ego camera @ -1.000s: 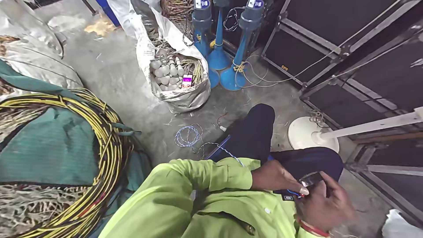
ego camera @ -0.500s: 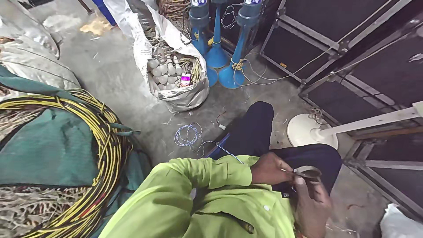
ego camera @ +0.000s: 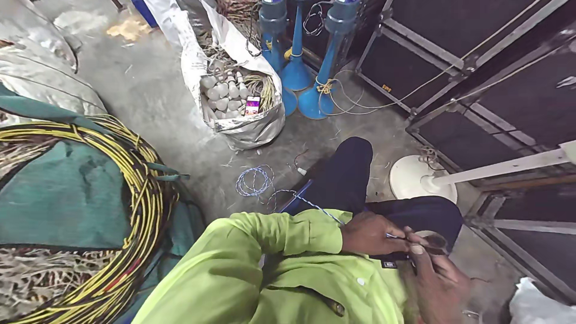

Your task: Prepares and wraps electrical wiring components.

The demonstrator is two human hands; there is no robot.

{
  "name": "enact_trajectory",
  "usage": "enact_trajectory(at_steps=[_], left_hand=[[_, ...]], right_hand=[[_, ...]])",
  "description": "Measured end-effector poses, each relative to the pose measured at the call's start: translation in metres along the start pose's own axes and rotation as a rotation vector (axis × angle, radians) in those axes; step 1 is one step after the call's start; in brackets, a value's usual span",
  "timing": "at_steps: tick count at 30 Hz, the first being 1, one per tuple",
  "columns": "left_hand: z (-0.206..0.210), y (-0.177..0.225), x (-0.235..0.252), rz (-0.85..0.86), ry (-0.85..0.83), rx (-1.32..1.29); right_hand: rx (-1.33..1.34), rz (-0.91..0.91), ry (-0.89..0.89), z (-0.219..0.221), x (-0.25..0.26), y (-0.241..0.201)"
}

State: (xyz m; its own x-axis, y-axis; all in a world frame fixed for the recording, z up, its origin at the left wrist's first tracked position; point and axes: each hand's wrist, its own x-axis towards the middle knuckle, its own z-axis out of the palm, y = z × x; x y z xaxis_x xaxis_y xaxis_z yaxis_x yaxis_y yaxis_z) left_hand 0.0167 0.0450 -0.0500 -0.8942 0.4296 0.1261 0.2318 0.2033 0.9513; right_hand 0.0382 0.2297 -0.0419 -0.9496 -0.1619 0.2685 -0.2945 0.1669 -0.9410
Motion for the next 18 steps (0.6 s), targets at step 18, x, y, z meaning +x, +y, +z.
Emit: enact_trajectory(at_steps=[18], left_hand=[[0.030,0.031,0.040,0.099,-0.016,0.287]], right_hand=[[-1.090,0.302,0.109,-0.046,0.138,0.023]])
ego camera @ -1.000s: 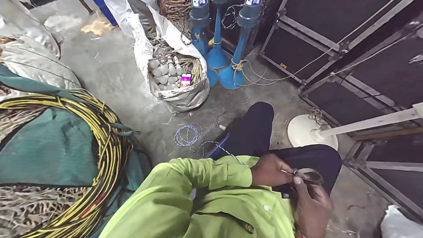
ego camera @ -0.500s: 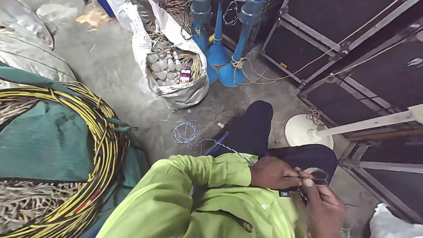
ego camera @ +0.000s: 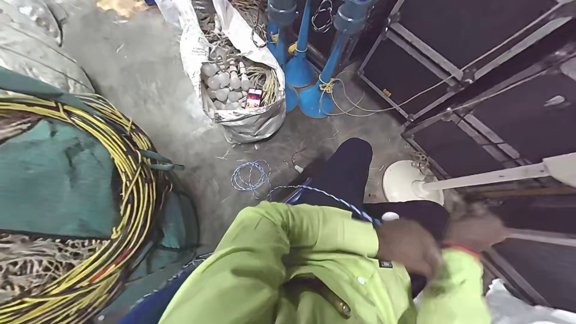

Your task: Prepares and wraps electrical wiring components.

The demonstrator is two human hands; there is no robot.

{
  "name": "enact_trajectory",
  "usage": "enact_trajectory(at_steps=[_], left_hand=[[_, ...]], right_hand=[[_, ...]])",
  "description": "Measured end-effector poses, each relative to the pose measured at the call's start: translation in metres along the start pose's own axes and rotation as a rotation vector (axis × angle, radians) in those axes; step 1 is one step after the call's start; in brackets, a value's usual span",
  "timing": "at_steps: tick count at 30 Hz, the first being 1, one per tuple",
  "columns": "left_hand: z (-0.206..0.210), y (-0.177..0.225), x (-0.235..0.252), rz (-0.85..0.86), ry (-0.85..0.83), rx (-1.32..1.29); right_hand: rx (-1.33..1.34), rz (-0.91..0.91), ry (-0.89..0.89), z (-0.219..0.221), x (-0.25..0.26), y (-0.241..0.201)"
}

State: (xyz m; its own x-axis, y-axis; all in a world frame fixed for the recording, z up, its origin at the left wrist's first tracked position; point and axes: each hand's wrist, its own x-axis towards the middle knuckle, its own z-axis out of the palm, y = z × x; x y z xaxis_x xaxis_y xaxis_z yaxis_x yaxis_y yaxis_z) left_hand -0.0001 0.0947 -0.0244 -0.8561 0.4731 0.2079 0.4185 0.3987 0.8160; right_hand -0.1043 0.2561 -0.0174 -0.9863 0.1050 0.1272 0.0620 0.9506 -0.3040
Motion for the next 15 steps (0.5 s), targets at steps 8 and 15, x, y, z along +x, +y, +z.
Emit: enact_trajectory(at_steps=[8,15], left_hand=[[-0.044,-0.010,0.008,-0.229,0.039,-0.607],[-0.048,-0.011,-0.012,-0.220,0.138,-0.734]], right_hand=[[0.898,-0.008,0.023,-0.064,-0.037,0.026],[1.116,-0.162,-0.002,-0.015,-0.120,-0.018]])
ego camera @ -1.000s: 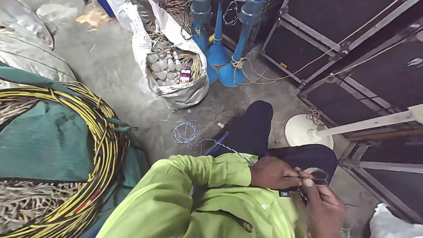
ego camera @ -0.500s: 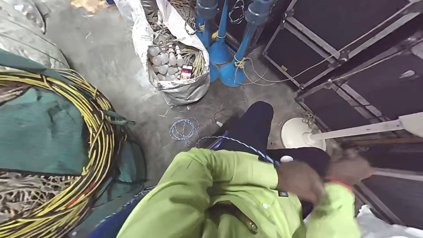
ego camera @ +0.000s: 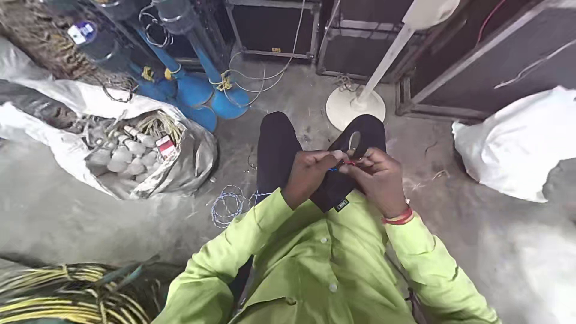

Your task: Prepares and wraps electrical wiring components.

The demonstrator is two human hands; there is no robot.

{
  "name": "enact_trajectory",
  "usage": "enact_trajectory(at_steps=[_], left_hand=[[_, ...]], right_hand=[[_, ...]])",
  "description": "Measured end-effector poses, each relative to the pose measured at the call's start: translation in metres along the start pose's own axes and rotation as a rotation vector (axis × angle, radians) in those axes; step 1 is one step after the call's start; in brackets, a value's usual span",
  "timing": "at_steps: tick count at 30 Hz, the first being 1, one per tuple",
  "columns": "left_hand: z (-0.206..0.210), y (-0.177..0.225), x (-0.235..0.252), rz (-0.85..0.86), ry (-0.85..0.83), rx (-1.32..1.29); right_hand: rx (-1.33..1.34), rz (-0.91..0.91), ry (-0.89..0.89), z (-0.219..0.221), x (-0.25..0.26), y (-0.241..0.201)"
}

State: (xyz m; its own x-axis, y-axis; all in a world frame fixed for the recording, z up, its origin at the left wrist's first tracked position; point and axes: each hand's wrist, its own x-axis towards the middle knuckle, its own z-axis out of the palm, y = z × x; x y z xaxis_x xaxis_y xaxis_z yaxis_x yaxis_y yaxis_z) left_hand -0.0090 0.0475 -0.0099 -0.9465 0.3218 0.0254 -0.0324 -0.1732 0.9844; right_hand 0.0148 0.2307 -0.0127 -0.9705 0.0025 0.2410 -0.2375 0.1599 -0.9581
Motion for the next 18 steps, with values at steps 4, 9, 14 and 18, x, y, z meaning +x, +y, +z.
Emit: enact_trajectory(at_steps=[4,9,14,18], left_hand=[[-0.003,-0.011,-0.008,0.142,-0.012,0.095],[-0.013,-0.022,-0.009,0.077,-0.151,0.310],[-0.004,-0.010,-0.015,0.434,-0.032,0.836],[-0.011,-0.011,-0.014,0.501,-0.118,0.948]], right_hand=[[0.004,0.025,0.115,0.008,-0.012,-0.004],[0.018,0.160,0.098,-0.001,-0.014,-0.009],[-0.037,0.298,0.064,-0.006,-0.016,-0.009],[-0.054,0.242,-0.054,-0.010,-0.015,-0.009]])
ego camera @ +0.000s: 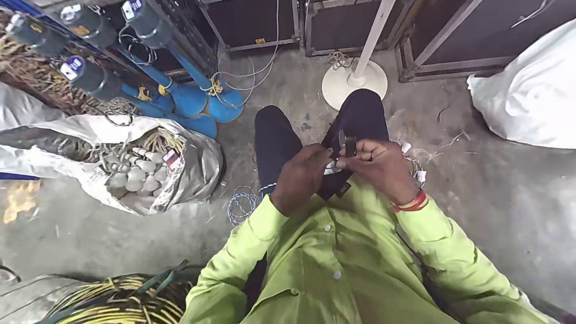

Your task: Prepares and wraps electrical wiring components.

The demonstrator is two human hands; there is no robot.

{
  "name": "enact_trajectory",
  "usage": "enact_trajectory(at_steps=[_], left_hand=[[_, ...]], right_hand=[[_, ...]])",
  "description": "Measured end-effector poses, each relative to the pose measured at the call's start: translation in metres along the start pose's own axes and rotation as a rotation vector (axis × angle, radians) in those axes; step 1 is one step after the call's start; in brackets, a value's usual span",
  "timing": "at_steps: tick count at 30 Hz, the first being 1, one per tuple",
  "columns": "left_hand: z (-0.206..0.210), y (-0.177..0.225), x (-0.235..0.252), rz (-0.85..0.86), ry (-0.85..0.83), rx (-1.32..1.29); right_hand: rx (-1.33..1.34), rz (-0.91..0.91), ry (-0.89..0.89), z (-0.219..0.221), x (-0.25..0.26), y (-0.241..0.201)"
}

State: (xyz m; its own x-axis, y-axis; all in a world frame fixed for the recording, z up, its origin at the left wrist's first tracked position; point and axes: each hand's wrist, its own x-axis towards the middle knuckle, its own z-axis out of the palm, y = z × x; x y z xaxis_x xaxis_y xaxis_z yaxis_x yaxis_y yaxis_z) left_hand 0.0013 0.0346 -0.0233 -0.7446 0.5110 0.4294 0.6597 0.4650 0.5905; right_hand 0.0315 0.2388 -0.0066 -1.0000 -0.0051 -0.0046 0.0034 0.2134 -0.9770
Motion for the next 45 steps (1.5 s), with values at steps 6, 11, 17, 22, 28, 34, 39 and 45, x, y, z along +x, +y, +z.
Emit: enact_trajectory(at_steps=[6,11,17,22,28,34,39,45], left_hand=[[-0.013,-0.003,-0.003,-0.152,-0.158,-0.282],[-0.024,-0.008,-0.007,-0.492,-0.115,-0.806],[-0.031,-0.012,-0.008,-0.838,-0.120,-1.143],[-0.040,-0.011,-0.019,-0.889,-0.115,-1.169],[-0.052,-0.016,-0.030,-0.895,-0.053,-1.026],[-0.075,-0.029,-0.051,-0.765,-0.291,-0.850],[-0.077,-0.024,-0.042,-0.463,-0.420,-0.490],[-0.037,-0.016,-0.025,-0.235,-0.267,-0.456]], right_hand=[[0.057,-0.088,-0.114,-0.005,-0.001,0.004],[0.220,-0.119,-0.017,-0.020,0.003,0.013],[0.123,-0.105,-0.049,-0.032,-0.008,0.018],[-0.071,-0.167,0.014,-0.019,-0.017,0.028],[-0.196,-0.208,-0.044,-0.031,-0.020,0.018],[-0.229,-0.191,-0.084,-0.029,-0.027,0.023],[-0.180,-0.220,-0.090,-0.023,-0.027,0.019],[-0.182,-0.285,-0.098,-0.023,-0.027,0.019]])
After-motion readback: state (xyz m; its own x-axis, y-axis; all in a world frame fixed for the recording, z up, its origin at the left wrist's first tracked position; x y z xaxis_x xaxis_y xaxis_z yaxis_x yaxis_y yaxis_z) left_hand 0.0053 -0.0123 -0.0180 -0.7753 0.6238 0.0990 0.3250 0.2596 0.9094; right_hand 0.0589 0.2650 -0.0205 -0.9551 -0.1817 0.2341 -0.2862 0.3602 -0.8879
